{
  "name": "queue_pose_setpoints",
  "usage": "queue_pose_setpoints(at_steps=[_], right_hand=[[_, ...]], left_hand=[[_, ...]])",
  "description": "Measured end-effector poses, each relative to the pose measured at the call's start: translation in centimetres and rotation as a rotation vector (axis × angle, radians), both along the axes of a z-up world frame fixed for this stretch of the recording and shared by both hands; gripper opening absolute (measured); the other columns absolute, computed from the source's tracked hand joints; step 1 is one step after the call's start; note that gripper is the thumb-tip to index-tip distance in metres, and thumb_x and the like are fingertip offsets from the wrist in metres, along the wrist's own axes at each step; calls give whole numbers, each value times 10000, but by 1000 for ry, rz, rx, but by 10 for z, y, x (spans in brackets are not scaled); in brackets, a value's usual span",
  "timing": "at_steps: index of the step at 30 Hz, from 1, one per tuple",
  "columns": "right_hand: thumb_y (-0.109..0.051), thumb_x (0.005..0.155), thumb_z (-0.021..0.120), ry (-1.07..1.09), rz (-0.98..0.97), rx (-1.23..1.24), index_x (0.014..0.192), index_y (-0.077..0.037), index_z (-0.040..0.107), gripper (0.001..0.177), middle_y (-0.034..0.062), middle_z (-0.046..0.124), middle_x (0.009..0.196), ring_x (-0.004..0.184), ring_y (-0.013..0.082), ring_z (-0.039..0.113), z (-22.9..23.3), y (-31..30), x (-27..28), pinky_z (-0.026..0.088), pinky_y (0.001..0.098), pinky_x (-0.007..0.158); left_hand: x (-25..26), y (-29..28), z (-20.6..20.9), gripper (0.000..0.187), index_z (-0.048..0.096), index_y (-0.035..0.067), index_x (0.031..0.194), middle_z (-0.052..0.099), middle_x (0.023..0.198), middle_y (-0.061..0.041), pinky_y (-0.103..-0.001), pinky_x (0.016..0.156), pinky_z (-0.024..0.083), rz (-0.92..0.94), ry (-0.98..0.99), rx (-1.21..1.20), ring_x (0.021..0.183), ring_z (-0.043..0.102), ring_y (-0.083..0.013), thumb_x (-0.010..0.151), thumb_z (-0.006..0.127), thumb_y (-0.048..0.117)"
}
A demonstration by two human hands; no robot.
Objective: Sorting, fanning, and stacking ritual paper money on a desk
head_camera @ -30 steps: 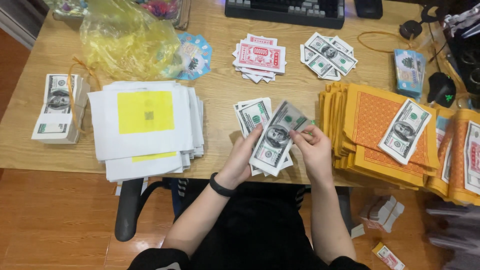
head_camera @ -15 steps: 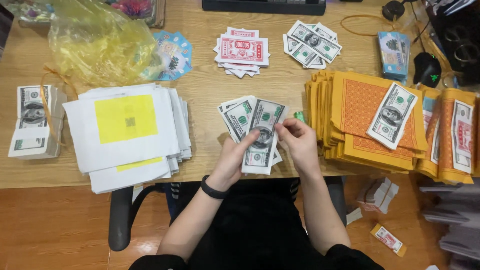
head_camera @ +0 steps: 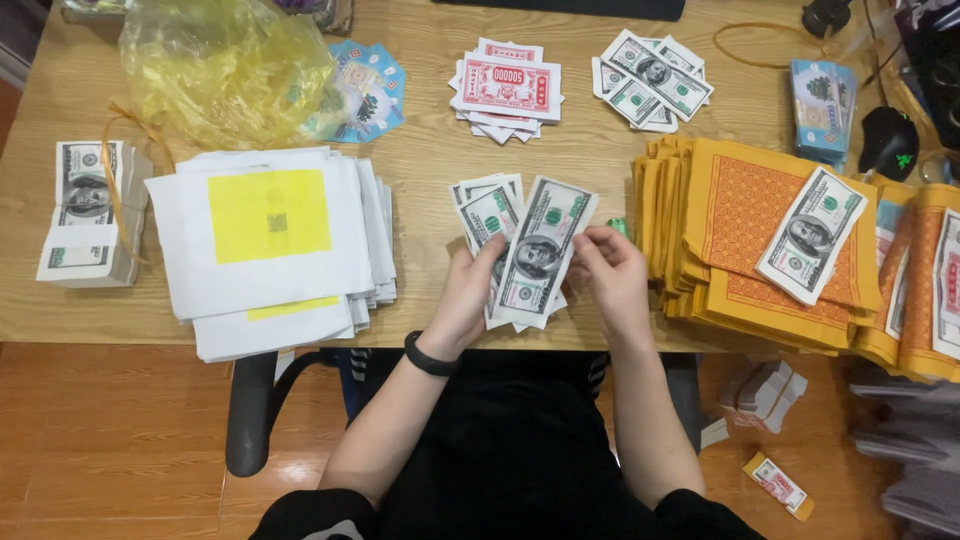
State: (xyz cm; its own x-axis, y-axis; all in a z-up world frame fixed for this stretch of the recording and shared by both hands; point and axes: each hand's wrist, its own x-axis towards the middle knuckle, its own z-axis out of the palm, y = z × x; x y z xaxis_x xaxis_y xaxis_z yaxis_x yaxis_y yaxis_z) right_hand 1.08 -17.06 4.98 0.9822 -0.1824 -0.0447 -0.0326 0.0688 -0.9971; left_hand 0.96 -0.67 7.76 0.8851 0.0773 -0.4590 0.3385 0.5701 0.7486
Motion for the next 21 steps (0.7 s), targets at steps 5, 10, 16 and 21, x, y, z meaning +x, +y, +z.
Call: queue_pose_setpoints(at_steps=[5,10,16,21], right_hand=[[-41,878,726,-126,6,-123,947,-17,682,85,67,642,826,667,105,628,-11,13,2,543,227,586],[-10,860,721,-305,31,-331,1162,-23,634,314,80,511,1085,907,175,604,4,29,-4,540,274,733],[27,918,536,-494,156,-178,1437,-15,392,540,145,430,1397,1335,290,430,-7,24,-3,428,388,1043],[27,918,533,-406,227,-132,1419,44,384,523,194,410,1432,1273,344,499,-13,22,-1,453,459,1024]], left_hand=[[-8,-13,-15,505,550,-84,1131,662,967,-262,-486,641,580,-73,-37,-214,840,693,-322,827,770,254],[-8,-12,-22,334,619,-70,1070,683,937,-215,-459,716,587,-40,-99,-209,863,679,-247,867,718,175],[0,8,-15,578,422,17,1400,567,1189,-182,-476,1008,462,-214,-1005,602,1140,594,-330,845,527,-103],[5,4,-38,582,558,46,1335,607,1228,-183,-471,1050,417,-358,-789,643,1229,542,-382,783,511,-133]])
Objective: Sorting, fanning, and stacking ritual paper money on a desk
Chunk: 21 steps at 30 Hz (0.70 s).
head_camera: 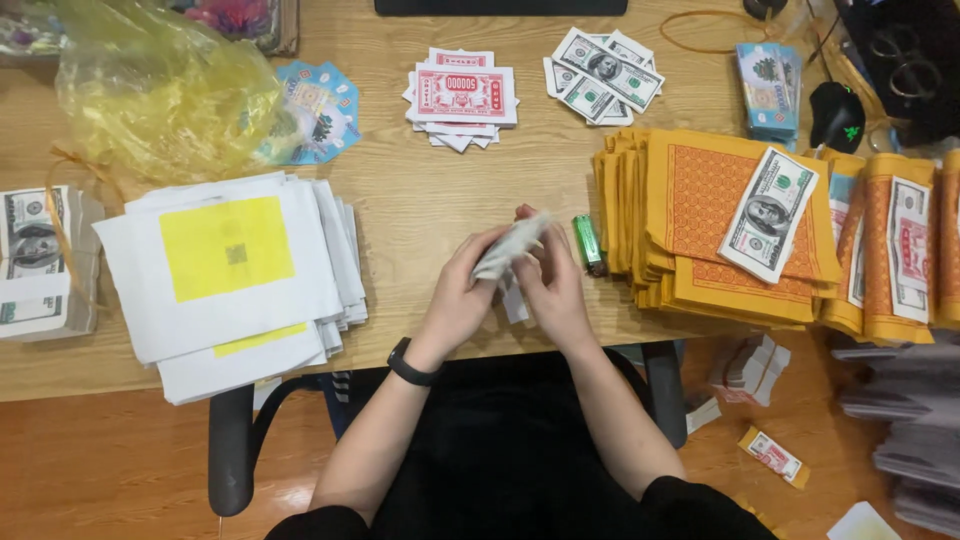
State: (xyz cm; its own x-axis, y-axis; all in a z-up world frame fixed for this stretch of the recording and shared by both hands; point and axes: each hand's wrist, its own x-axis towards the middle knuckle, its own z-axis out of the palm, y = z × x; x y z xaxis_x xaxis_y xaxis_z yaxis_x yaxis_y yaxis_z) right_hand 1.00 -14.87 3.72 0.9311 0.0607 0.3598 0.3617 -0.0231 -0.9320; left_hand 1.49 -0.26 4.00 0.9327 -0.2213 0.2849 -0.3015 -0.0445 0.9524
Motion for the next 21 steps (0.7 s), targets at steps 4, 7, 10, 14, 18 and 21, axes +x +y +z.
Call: queue_pose_setpoints(at_steps=[4,7,10,14,18,21], right_hand=[[-264,921,673,-10,-27,18,1447,-31,378,645,135,430,1374,1230,272,515,4,3,-4,470,392,965],[-116,812,785,-16,-64,-75,1426,-25,395,733,148,436,1310,1150,303,561,15,7,-8,498,418,897],[-40,759,810,-13,-73,-123,1385,-35,451,722,128,468,1254,1065,274,603,3,4,-7,514,384,843],[-28,770,809,127,-20,-5,1240,-22,599,515,81,567,1113,966,213,650,-1,8,-7,522,332,822],[-19,745,826,230,-37,39,1160,-59,666,446,56,689,961,859,165,670,27,13,-13,545,295,765],[-11,767,810,261,-117,73,1127,-46,668,388,97,716,956,814,177,688,23,11,-11,576,319,741]], left_hand=[[-3,-9,33,486,654,-49,1120,670,970,-233,-476,816,510,178,499,-155,962,649,-279,935,616,398],[-9,-16,53,315,669,-67,933,708,773,-175,-333,553,571,299,544,-582,687,684,-183,851,751,226],[-7,-14,41,420,556,-81,916,689,724,-215,-348,483,572,313,599,-635,586,698,-231,773,834,200],[-13,-9,47,303,672,-72,832,706,696,-170,-314,548,574,244,641,-545,613,681,-169,745,848,159],[-8,-6,47,497,611,-131,997,692,821,-181,-365,586,578,286,747,-589,703,692,-213,754,840,237],[-15,-12,52,431,699,-57,944,726,818,-136,-354,676,566,310,703,-437,784,675,-153,774,812,323]])
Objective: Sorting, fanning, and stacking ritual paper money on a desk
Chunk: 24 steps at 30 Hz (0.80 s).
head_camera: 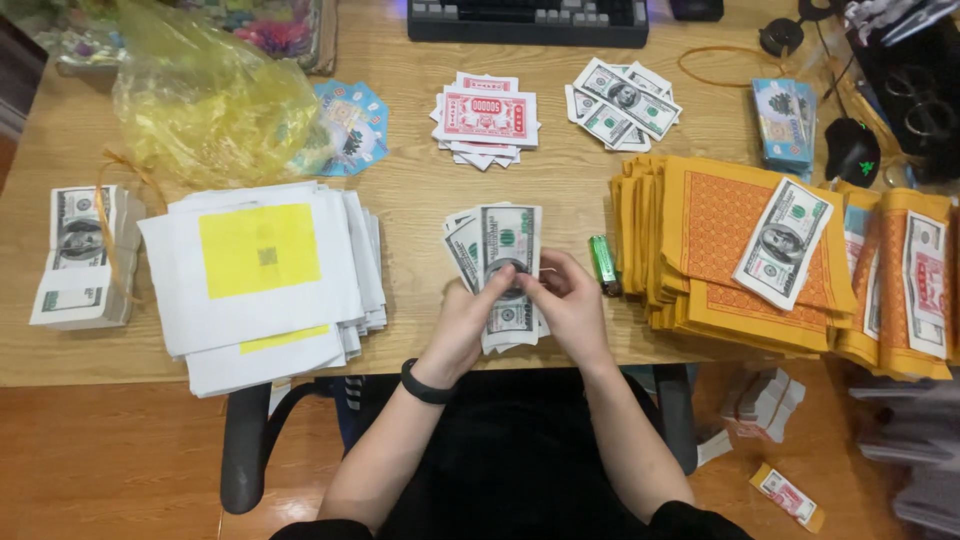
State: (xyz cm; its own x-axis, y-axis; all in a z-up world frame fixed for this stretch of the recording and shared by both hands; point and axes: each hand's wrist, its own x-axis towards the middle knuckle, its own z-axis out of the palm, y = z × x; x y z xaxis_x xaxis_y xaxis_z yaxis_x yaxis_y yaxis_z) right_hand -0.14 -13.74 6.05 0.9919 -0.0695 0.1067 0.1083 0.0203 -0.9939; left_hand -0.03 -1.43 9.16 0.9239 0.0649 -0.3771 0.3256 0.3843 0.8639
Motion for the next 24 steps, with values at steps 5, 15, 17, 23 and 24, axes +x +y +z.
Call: queue_pose_setpoints(at_steps=[5,15,17,23,24], right_hand=[[-34,817,776,10,-79,12,1044,-61,680,247,65,713,893,718,126,664,-21,-12,6,570,265,631],[-66,915,695,-9,-158,115,902,-31,633,73,-7,579,716,643,44,544,-40,-34,14,549,191,618],[-56,906,696,-17,-152,132,932,-33,635,70,-6,589,718,642,36,539,-28,-30,10,528,169,598],[-17,865,730,-12,-119,207,918,-35,620,124,-15,593,700,629,4,508,-27,-20,6,475,128,558],[-29,849,750,-5,-113,201,903,-28,618,143,-15,583,682,619,-1,500,-23,-17,4,469,121,545]], left_hand=[[-7,2,30,501,654,-112,960,660,834,-163,-375,688,556,70,16,-37,801,637,-185,789,781,341],[1,18,-10,282,697,-52,873,668,706,-109,-303,512,542,149,-89,1,657,617,-129,848,761,221],[-3,20,-1,253,713,-23,833,677,679,-96,-306,531,534,166,-80,42,658,606,-113,813,788,218],[-4,21,9,248,727,5,797,691,670,-79,-296,598,531,195,-90,89,694,577,-96,717,869,192],[-4,20,12,225,732,14,797,704,664,-85,-290,604,534,179,-108,97,701,593,-91,714,868,172]])
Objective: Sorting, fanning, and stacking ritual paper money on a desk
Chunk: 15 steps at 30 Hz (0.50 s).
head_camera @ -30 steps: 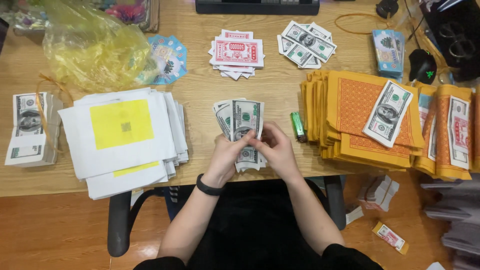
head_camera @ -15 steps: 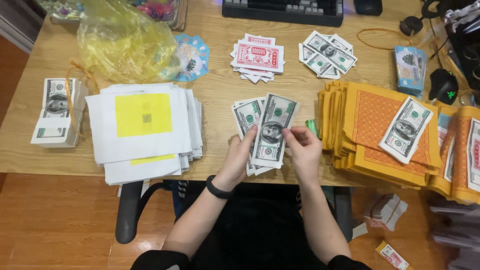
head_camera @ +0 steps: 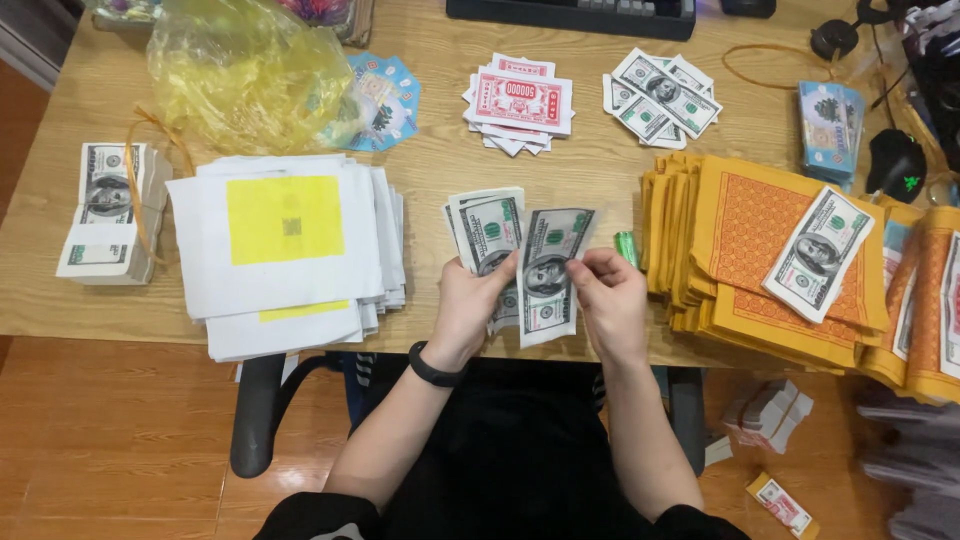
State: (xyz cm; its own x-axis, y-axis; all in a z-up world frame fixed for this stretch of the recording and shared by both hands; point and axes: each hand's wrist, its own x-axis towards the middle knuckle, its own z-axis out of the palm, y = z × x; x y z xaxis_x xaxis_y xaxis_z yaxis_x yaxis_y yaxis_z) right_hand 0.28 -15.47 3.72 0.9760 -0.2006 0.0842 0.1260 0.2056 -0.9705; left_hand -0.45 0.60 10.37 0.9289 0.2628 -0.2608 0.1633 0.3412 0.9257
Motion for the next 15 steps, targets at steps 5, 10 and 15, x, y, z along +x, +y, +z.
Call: queue_pose_setpoints(at_steps=[5,10,15], right_hand=[[-56,860,755,12,5,-36,899,-32,656,110,-11,615,702,653,17,517,-13,10,3,471,151,568],[-108,883,747,54,1,-114,950,-18,703,120,36,673,732,661,53,557,2,18,-2,520,196,599],[-114,881,752,71,-30,-171,979,-23,716,138,63,697,755,664,68,615,14,15,-3,573,235,634]], left_hand=[[1,-11,-33,271,714,-8,862,719,744,-106,-319,672,555,-24,-17,-65,739,620,-134,676,885,92],[1,-9,-33,309,694,-30,959,726,829,-128,-346,741,558,-48,-8,-54,821,616,-149,722,853,90],[-5,-9,21,456,556,-111,1128,598,1019,-204,-407,881,517,-81,110,-191,966,576,-223,923,631,290]])
